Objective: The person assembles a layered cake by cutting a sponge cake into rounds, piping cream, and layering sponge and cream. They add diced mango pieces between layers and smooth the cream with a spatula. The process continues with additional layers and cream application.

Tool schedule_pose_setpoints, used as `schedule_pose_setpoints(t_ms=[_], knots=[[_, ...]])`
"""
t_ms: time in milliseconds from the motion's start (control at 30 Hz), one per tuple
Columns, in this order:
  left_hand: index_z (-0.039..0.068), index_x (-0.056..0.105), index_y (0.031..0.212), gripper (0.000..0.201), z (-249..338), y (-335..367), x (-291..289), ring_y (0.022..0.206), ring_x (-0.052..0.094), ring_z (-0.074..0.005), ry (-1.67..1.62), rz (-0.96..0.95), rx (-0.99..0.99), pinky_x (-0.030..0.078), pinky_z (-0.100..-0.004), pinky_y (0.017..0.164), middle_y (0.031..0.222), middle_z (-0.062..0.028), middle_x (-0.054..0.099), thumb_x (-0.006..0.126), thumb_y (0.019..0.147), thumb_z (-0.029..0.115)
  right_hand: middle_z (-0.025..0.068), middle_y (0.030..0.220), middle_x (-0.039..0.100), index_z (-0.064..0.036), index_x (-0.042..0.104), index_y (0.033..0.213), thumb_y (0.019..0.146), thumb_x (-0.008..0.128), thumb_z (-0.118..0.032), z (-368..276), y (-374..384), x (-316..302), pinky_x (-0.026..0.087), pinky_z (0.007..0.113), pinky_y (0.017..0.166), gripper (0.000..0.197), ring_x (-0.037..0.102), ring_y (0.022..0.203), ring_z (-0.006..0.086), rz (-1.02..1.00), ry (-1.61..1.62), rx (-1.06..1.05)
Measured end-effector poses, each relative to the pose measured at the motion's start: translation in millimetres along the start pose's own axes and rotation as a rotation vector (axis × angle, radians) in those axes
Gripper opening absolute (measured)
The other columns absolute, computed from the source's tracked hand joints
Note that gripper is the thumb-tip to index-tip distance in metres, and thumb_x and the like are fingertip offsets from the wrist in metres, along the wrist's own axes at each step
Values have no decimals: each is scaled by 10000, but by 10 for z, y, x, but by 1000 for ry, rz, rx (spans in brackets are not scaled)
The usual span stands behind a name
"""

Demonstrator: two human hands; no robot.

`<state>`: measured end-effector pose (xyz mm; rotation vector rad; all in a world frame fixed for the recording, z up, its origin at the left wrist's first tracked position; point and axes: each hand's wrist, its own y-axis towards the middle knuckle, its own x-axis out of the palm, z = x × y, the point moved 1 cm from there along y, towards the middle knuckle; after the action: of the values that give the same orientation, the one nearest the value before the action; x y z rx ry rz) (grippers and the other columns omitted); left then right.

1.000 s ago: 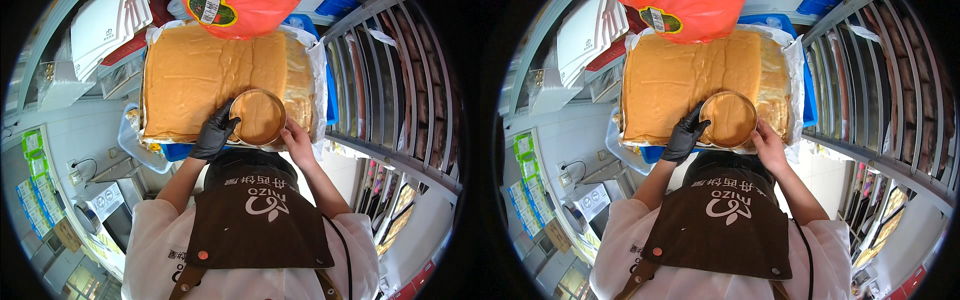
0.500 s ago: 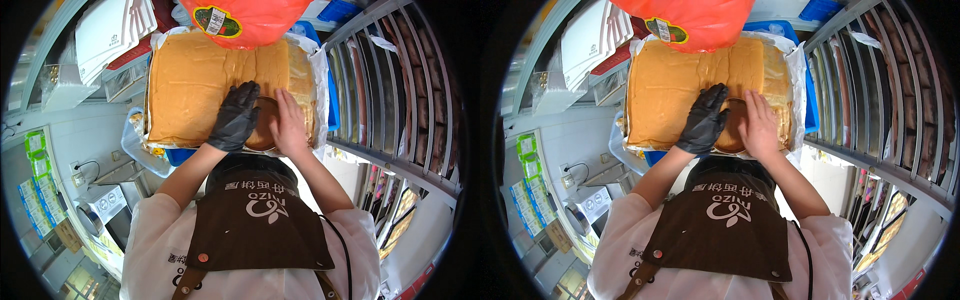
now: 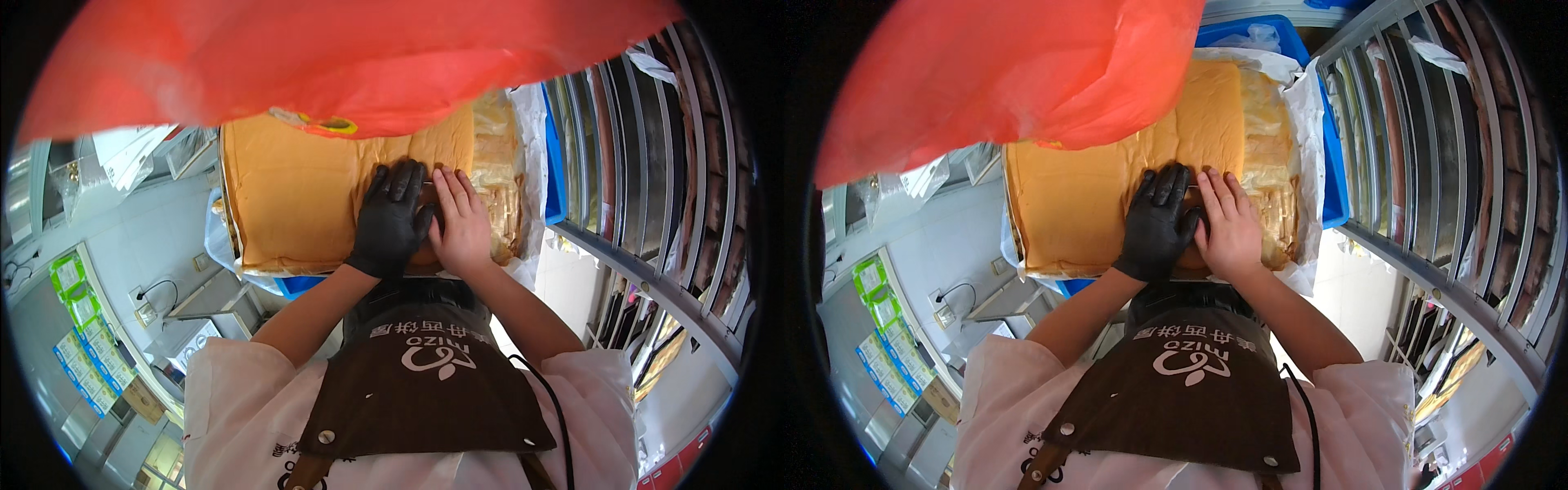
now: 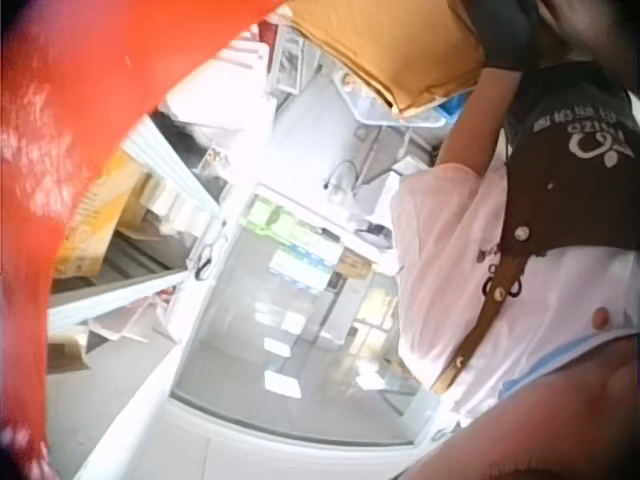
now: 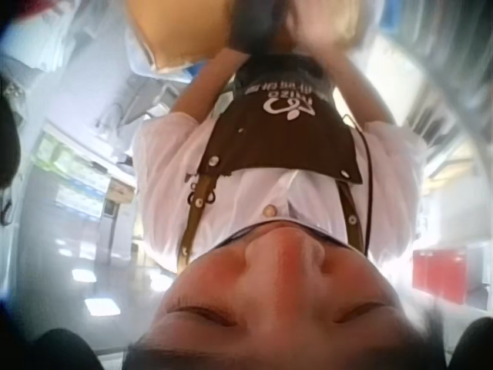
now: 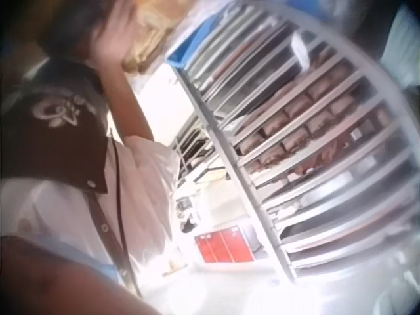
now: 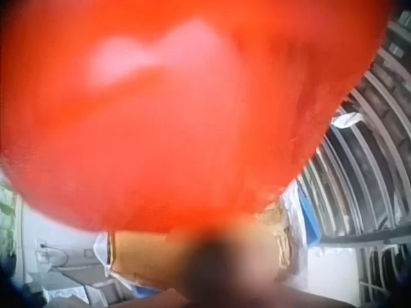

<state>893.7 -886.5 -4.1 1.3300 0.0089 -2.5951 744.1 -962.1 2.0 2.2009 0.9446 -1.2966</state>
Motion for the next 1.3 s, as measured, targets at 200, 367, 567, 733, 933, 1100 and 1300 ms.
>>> schedule_pose_setpoints(t_ms=[200, 367, 567, 733, 933, 1100, 1300], knots=[[-11, 516, 1446, 612, -39, 47, 14, 1360, 503, -394, -1, 27, -3, 324, -536, 1198, 1462, -230, 532, 670, 921, 263, 115, 1541, 485, -121, 431, 1562, 816, 668, -133, 13, 51, 29, 413, 498, 1127, 783, 440, 1416, 383, 6, -3, -8], [-2, 515, 1455, 585, -81, 40, 2, 1355, 505, -405, 10, 35, 40, 322, -532, 1202, 1475, -227, 532, 655, 947, 251, 127, 1539, 486, -102, 439, 1552, 816, 660, -110, -6, 76, -21, 415, 494, 1133, 768, 432, 1424, 390, 15, 16, -9], [-5, 524, 1446, 566, -40, -3, -10, 1355, 502, -416, 21, 22, 30, 311, -534, 1208, 1483, -232, 526, 645, 953, 245, 152, 1519, 502, -76, 456, 1533, 822, 636, -74, -37, 24, -61, 395, 483, 1167, 732, 436, 1414, 414, 21, 92, -25], [-1, 530, 1443, 569, -18, -28, -4, 1349, 509, -409, 15, 51, 46, 319, -539, 1202, 1465, -231, 539, 648, 943, 243, 169, 1525, 493, -50, 462, 1522, 813, 617, -32, 24, -3, -53, 377, 477, 1184, 727, 420, 1428, 418, 47, 145, -71], [13, 542, 1437, 564, -87, -5, 90, 1341, 520, -397, -6, 148, 100, 343, -549, 1183, 1415, -209, 574, 661, 918, 198, 172, 1547, 471, -73, 446, 1538, 813, 620, -31, -10, 47, -138, 355, 467, 1203, 747, 395, 1453, 411, 36, 111, -67], [77, 579, 1423, 522, -245, -17, 74, 1289, 571, -381, 18, 162, 71, 452, -459, 1107, 1384, -182, 621, 674, 931, 222, 181, 1498, 514, -129, 479, 1520, 830, 648, -67, -36, 44, -109, 409, 467, 1151, 713, 447, 1410, 401, 177, -5, -126], [181, 637, 1376, 379, -416, -27, -279, 1018, 707, -345, 32, -221, -100, 557, -456, 886, 1181, -168, 723, 554, 1031, 311, 192, 888, 727, -198, 524, 1471, 985, 556, -163, 158, -118, -244, 569, 485, 685, 488, 713, 777, 371, -53, -94, 147]])
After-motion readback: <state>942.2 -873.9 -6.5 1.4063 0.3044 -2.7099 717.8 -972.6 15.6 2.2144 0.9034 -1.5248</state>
